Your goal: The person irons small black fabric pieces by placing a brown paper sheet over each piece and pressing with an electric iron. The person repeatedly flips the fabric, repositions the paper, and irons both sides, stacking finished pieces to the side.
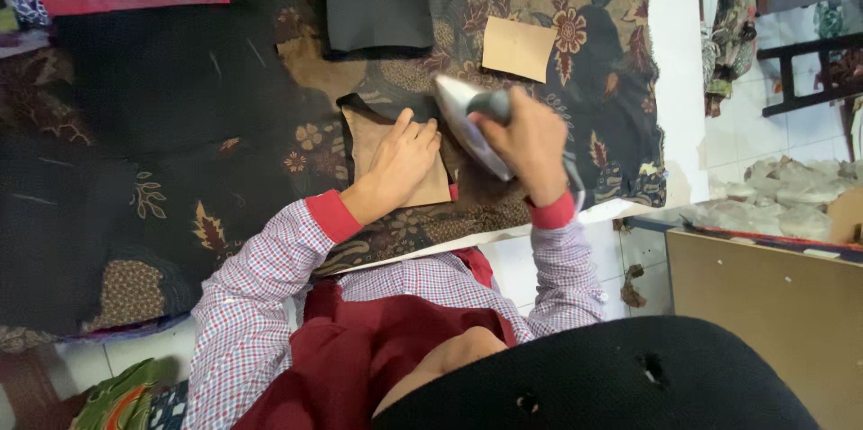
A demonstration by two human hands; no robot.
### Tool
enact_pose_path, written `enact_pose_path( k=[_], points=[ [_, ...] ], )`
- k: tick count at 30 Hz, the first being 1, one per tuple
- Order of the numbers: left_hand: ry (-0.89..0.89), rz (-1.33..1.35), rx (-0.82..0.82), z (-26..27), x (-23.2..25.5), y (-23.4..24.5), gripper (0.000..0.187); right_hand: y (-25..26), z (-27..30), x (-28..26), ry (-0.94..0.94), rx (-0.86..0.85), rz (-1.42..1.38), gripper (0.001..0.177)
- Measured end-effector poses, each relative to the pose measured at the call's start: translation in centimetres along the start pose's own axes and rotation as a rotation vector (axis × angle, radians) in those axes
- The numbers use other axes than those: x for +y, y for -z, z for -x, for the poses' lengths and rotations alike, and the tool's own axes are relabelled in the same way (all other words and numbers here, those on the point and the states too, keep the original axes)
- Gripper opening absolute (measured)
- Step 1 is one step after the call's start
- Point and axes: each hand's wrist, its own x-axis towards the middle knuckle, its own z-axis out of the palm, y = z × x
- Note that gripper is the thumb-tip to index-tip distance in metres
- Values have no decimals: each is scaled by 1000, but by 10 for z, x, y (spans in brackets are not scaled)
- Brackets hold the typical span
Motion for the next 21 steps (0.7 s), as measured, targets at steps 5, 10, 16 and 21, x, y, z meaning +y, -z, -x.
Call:
enact_pose_path(
  k=[5,10,16,21],
  points=[
    [5,-11,47,3,2,-3,34,-21,-9,-18,-54,-228,97,49],
    [-1,306,-67,9,-11,14,15,-27,-11,-22,23,-156,98,48],
    [312,308,379,57,-74,59,10,-11,6,-45,110,121,199,68],
    [481,368,355,77,-90,63,18,-35,17,-87,287,144,-95,63]
  ],
)
